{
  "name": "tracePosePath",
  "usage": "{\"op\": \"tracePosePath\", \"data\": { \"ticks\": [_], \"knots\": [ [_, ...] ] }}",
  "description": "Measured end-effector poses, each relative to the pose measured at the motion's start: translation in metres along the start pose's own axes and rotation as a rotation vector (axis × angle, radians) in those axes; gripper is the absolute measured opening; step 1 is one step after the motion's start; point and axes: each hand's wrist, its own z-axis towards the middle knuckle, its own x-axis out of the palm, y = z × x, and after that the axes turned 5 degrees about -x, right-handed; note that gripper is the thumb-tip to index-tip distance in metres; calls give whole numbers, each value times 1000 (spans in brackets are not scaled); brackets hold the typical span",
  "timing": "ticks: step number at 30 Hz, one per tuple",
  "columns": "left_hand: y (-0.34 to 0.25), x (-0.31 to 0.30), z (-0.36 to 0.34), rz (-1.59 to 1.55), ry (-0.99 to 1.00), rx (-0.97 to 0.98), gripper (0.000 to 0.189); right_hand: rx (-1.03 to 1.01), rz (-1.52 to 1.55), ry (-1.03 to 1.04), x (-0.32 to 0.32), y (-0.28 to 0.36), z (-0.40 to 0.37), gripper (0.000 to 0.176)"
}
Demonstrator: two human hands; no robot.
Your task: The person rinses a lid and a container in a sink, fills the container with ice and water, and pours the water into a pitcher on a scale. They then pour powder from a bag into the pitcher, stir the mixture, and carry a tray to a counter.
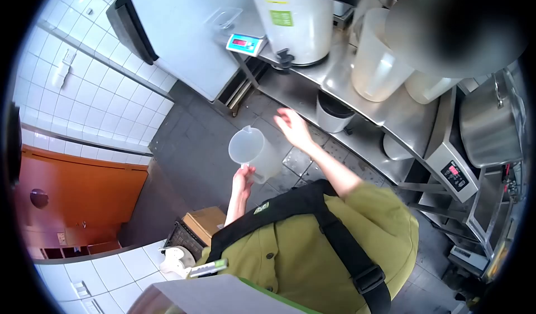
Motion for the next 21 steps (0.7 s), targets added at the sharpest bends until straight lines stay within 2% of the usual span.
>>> {"op": "tracePosePath", "data": {
  "ticks": [1, 3, 5, 7, 9, 10, 12, 13, 15, 17, 18, 19, 21],
  "knots": [
    [-3, -18, 4, -18, 6, 61, 18, 72, -58, 88, 28, 1, 31, 45],
    [2, -62, 17, -46, 21, 174, 17, 75, -125, -7, 85, -38, 102, 55],
    [-10, -90, 23, -52, -42, 237, 14, 404, 12, -38, 112, -59, 177, 63],
    [-18, -122, 39, -59, -106, 289, 15, 664, 108, -213, 123, -79, 244, 61],
    [-31, -152, 62, -171, -177, 260, 16, 649, 233, -380, 134, -130, 304, 58],
    [-40, -169, 73, -212, -171, 230, 17, 712, 337, -491, 134, -149, 333, 53],
    [-57, -199, 96, -253, -211, 190, 18, 659, 684, -627, 135, -168, 365, 42],
    [-64, -211, 107, -241, -250, 210, 18, 531, 937, -644, 137, -169, 390, 36],
    [-88, -231, 125, -288, -302, 186, 17, 717, 760, -431, 122, -208, 422, 38],
    [-123, -241, 142, -268, -355, 163, 16, 861, 636, -503, 130, -137, 406, 42],
    [-135, -246, 152, -285, -355, 149, 15, 719, 765, -473, 132, -124, 402, 49],
    [-148, -251, 163, -303, -352, 137, 15, 683, 929, -366, 128, -131, 412, 52],
    [-175, -259, 184, -227, -329, 184, 16, 474, 933, -403, 128, -148, 421, 48]
  ]
}}
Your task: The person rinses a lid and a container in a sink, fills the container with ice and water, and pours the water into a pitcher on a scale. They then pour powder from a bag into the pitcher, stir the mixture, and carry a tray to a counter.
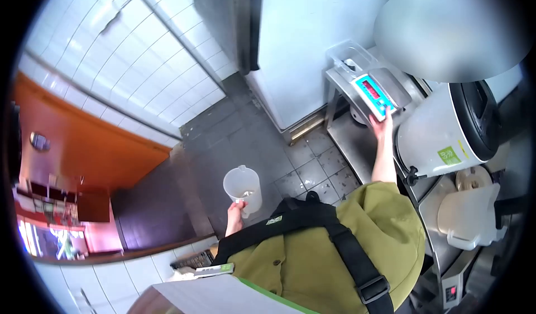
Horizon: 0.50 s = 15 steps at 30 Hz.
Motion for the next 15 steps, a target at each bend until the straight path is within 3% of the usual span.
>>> {"op": "tracePosePath", "data": {
  "ticks": [2, 6, 10, 15],
  "knots": [
    [-35, 16, 28, -3, 37, -60, 17, -90, 184, 14, -17, -22, 31, 41],
    [-93, 34, 93, 154, 190, -149, 20, -362, -9, 12, 16, -22, -11, 38],
    [-141, 79, 154, 411, 409, -201, 17, -287, 9, -50, 40, -16, -78, 37],
    [-170, 158, 175, 859, 635, -206, 18, -150, 99, -63, 25, -34, -217, 34]
  ]
}}
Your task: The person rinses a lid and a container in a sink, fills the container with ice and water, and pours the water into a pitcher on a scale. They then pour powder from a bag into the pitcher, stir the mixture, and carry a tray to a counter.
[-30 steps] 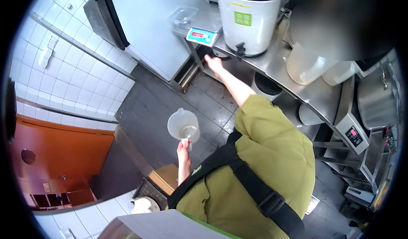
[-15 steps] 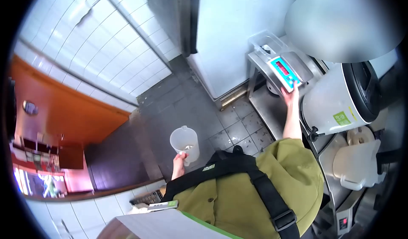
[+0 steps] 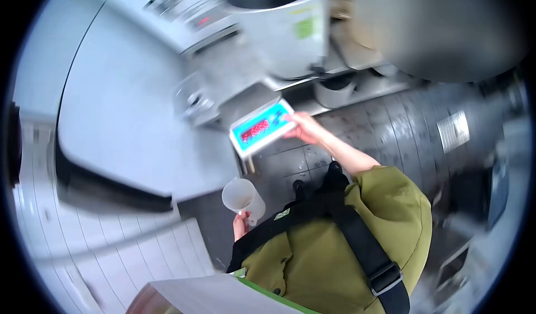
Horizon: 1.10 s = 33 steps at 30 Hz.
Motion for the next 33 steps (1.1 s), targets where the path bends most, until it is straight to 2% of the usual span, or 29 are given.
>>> {"op": "tracePosePath", "data": {
  "ticks": [4, 5, 6, 7, 9, 11, 12, 13, 15, 17, 18, 19, 21, 22, 25, 32, 33],
  "knots": [
    [-25, 56, 31, 355, 186, 24, 19, -32, 183, -124, -53, 16, -148, 32],
    [-36, 74, 40, 399, 240, -45, 19, 3, 158, -208, -37, 45, -167, 32],
    [-38, 98, 47, 509, 358, 57, 18, -60, 161, -255, -59, 52, -204, 32],
    [-40, 130, 51, 631, 424, 52, 18, -131, 124, -342, -72, 64, -240, 33],
    [-28, 196, 68, 577, 542, -26, 16, -272, 2, -497, -107, 87, -308, 34],
    [-24, 279, 50, 697, 680, -56, 13, -428, -68, -641, -143, 104, -366, 36],
    [-33, 330, 22, 787, 689, -139, 13, -436, -119, -723, -145, 153, -377, 37],
    [-30, 383, -3, 922, 688, -145, 14, -514, -134, -777, -172, 163, -411, 37],
    [-15, 487, -77, 934, 874, -149, 17, -651, -88, -918, -219, 190, -475, 36],
    [-4, 575, -134, 1094, 1008, 1, 19, -781, -33, -1058, -247, 221, -521, 33],
    [2, 612, -161, 1066, 1099, 47, 19, -860, -65, -1095, -263, 237, -541, 30],
    [-2, 657, -190, 1008, 1188, 83, 20, -868, -74, -1167, -272, 282, -552, 29],
    [17, 730, -240, 813, 1297, 172, 19, -954, -71, -1255, -326, 316, -588, 31],
    [23, 766, -255, 747, 1353, 108, 20, -1001, -46, -1287, -351, 334, -602, 30],
    [40, 875, -303, 506, 1503, 110, 21, -1154, 3, -1348, -426, 397, -627, 29],
    [46, 1175, -374, 204, 1648, 223, 19, -1290, 86, -1378, -569, 575, -666, 29],
    [44, 1214, -396, 208, 1606, 258, 18, -1309, 87, -1382, -590, 597, -675, 29]
  ]
}}
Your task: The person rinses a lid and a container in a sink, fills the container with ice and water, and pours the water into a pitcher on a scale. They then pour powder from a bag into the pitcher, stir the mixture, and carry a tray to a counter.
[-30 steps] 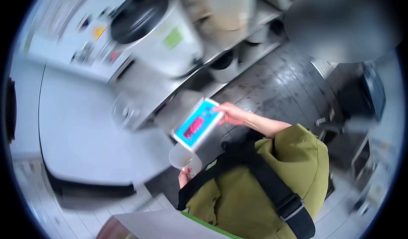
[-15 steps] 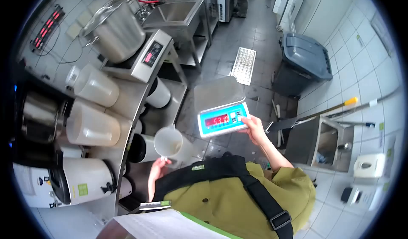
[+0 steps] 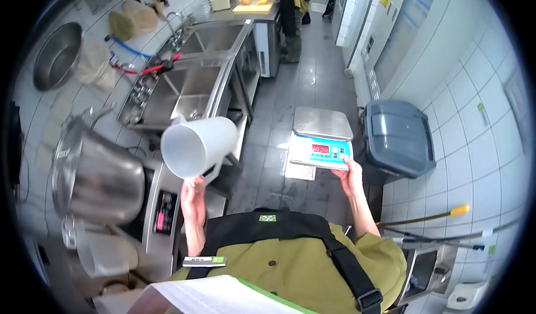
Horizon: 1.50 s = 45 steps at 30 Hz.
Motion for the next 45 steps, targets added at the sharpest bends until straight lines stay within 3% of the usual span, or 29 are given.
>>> {"op": "tracePosePath", "data": {
  "ticks": [3, 9, 12, 22, 28, 30, 34, 36, 40, 44, 45],
  "knots": [
    [-11, 36, 118, 58, -63, 82, 20, -21, -86, -29, 21, 6, 91, 28],
    [26, 48, 316, 75, -249, 269, 22, 17, -228, -10, 44, -19, 331, 28],
    [41, 67, 379, 44, -428, 340, 24, 92, -202, 67, 73, -41, 473, 31],
    [48, 92, 561, -1, -526, 466, 25, 209, -250, 394, 256, -106, 875, 36],
    [38, 101, 720, 112, -628, 366, 25, 281, -200, 481, 338, -149, 1039, 35],
    [39, 103, 773, 137, -580, 304, 25, 310, -186, 519, 353, -161, 1086, 33],
    [53, 91, 866, 102, -512, 127, 25, 492, -212, 541, 350, -182, 1173, 31],
    [68, 89, 903, 123, -595, 74, 23, 627, -227, 553, 336, -194, 1212, 33],
    [91, 86, 967, 117, -723, -50, 21, 705, -608, 588, 341, -205, 1266, 38],
    [110, 65, 1010, 149, -848, -200, 25, 613, -1352, 746, 322, -225, 1331, 35],
    [111, 60, 1019, 150, -874, -229, 25, 452, -1872, 905, 345, -217, 1341, 35]
  ]
}}
